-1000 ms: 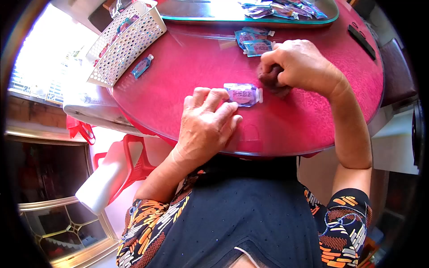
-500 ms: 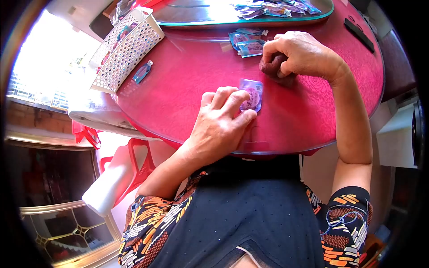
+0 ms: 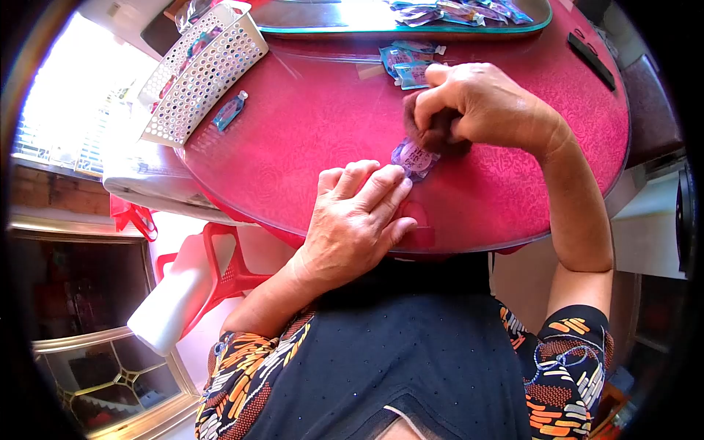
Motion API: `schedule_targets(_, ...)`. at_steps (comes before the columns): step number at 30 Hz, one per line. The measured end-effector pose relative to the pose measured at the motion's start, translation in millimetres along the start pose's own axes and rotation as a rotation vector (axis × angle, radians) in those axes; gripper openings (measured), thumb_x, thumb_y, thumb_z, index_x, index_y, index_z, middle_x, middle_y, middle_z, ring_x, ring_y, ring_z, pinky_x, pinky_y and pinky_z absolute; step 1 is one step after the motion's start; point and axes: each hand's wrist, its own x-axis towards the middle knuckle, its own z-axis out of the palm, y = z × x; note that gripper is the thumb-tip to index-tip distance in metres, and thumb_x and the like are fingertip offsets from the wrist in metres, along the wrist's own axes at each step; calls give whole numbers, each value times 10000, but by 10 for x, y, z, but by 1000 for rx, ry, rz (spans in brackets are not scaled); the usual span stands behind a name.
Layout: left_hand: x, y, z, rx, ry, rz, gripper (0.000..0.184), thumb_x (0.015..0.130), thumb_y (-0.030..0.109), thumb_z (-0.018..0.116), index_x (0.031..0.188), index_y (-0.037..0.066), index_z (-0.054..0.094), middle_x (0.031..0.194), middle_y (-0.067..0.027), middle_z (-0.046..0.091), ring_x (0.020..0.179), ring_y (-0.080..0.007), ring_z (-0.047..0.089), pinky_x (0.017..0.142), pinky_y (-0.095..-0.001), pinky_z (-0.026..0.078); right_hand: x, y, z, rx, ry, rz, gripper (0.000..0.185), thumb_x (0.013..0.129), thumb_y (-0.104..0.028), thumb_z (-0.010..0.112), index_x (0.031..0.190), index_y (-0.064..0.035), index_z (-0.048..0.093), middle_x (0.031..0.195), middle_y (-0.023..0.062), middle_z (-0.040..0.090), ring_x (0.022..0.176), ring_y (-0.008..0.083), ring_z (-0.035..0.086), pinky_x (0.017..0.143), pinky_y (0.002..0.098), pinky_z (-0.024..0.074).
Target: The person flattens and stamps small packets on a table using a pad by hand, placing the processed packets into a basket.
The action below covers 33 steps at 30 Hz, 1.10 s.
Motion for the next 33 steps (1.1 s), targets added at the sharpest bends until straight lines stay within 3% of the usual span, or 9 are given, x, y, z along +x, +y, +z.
schedule_targets(1, -4, 1, 0, -9, 1, -4, 505, 827, 313, 856, 1242, 42, 758, 1329, -79, 686, 1254, -300, 606, 1031, -481, 460, -15, 58, -17, -50, 28, 26, 239, 742, -73, 816, 960, -166, 842, 953, 83, 734, 892, 285, 732, 783, 401, 572)
schedule_targets(2, -4, 4, 4, -12, 6, -6, 502, 827, 312, 856, 1238, 41, 759, 1328, -78, 686, 1252, -298, 606, 1028, -480, 461, -21, 207, 77, -126, 143, -85, 284, 699, -20, 825, 967, -114, 810, 887, 79, 625, 851, 286, 674, 744, 405, 549)
schedule_targets(6, -4, 0, 12, -26, 20, -26, 493, 824, 313, 858, 1226, 43, 764, 1326, -70, 688, 1241, -292, 607, 1023, -477, 461, 35, -29, 96, 245, -21, -242, 306, 727, -95, 836, 1029, -147, 830, 944, 79, 693, 914, 297, 725, 837, 413, 583)
schedule_targets(13, -14, -21, 14, -37, 48, -24, 510, 819, 331, 862, 1229, 44, 768, 1288, -68, 690, 1237, -292, 603, 1016, -470, 455, 39, 144, 83, -32, 13, -22, 261, 777, -123, 831, 1034, -170, 829, 955, 97, 700, 909, 319, 726, 808, 433, 578)
schedule_targets(15, -26, -25, 16, -32, 53, -24, 518, 816, 333, 864, 1231, 39, 767, 1295, -68, 687, 1232, -292, 602, 1014, -469, 454, -31, 206, 51, -119, 55, -71, 243, 783, -128, 836, 1023, -159, 825, 954, 105, 685, 902, 322, 716, 807, 435, 574)
schedule_targets(19, -9, -1, 4, -27, 21, -62, 520, 817, 329, 866, 1234, 35, 766, 1339, -61, 681, 1223, -288, 600, 1015, -470, 450, -89, -16, 191, 237, 133, -320, 285, 759, -153, 858, 1038, -147, 800, 967, 94, 636, 944, 321, 687, 840, 434, 558)
schedule_targets(21, -20, -1, 42, -34, 19, -65, 509, 834, 336, 855, 1235, 35, 767, 1356, -62, 678, 1231, -297, 591, 1019, -480, 445, -97, -65, 377, -47, 238, -374, 311, 734, -147, 882, 1027, -130, 780, 1062, 121, 652, 995, 335, 673, 866, 450, 545)
schedule_targets(26, -20, 30, 0, 49, -25, -85, 516, 889, 384, 805, 1271, 41, 754, 1394, -75, 661, 1284, -328, 542, 1041, -514, 422, -149, 77, 526, -85, 396, -255, 278, 771, -146, 831, 1038, -158, 754, 1011, 105, 637, 942, 338, 665, 840, 467, 537)
schedule_targets(33, -33, -91, -35, 110, 1, -130, 543, 904, 436, 802, 1295, 62, 751, 1380, -72, 677, 1310, -342, 538, 1072, -516, 409, -214, 179, 452, -132, 403, 19, 288, 797, -178, 851, 1065, -143, 750, 1001, 142, 650, 920, 369, 677, 813, 481, 564)
